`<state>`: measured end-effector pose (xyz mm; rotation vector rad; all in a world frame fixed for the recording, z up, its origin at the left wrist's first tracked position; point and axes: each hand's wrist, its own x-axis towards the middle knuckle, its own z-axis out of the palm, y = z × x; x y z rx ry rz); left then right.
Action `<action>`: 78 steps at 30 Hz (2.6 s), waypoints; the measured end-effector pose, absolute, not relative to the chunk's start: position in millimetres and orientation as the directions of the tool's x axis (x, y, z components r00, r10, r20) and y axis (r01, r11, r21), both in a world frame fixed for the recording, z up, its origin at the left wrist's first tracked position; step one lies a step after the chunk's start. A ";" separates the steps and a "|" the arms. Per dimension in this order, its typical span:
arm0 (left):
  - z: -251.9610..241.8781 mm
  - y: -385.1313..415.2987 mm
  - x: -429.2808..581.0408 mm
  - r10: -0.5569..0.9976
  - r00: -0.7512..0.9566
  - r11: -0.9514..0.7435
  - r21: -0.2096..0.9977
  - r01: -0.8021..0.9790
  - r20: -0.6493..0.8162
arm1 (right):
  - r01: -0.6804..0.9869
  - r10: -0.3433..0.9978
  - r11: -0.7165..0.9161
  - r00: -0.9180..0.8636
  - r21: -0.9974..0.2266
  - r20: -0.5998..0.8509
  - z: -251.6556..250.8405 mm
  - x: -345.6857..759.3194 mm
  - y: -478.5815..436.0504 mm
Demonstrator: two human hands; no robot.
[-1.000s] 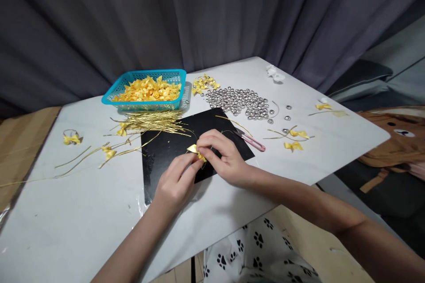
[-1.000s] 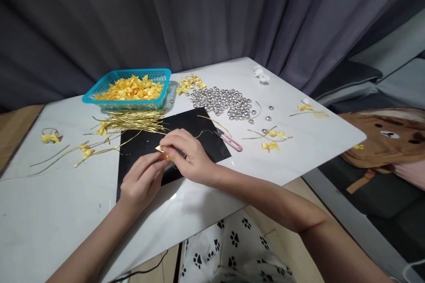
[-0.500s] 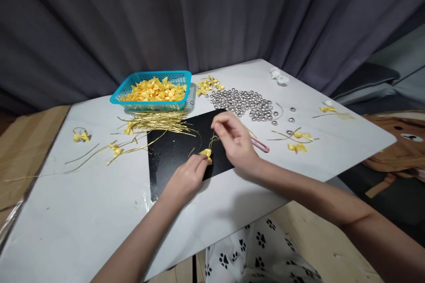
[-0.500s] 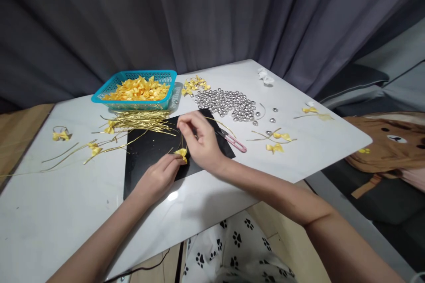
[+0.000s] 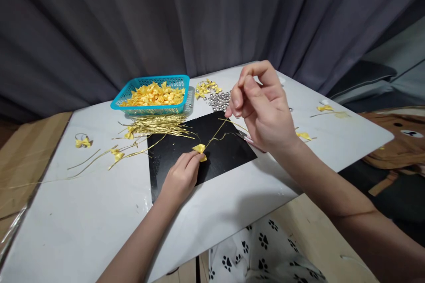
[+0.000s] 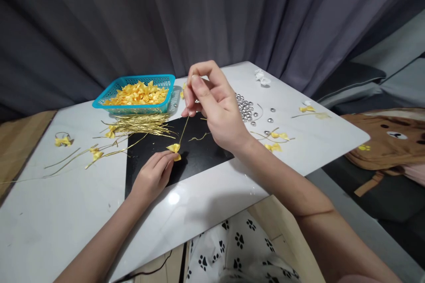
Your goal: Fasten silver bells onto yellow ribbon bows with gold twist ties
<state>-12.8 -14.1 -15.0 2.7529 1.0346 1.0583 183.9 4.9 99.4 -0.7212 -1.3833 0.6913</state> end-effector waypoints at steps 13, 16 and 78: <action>-7.8 -1.2 -8.9 0.981 0.079 0.191 0.965 -0.179 -0.179 | 0.468 0.696 0.685 -0.190 -0.559 0.693 39.8 187.5 24.9; -4.5 -1.4 -9.3 0.973 0.068 0.230 0.937 -0.265 -0.220 | 0.466 0.664 0.716 -0.223 -0.520 0.714 38.0 192.0 24.1; -2.2 -3.6 -8.9 0.989 0.002 0.151 0.988 0.004 -0.151 | 0.650 0.828 0.559 -0.403 -0.514 0.390 24.2 166.9 -1.5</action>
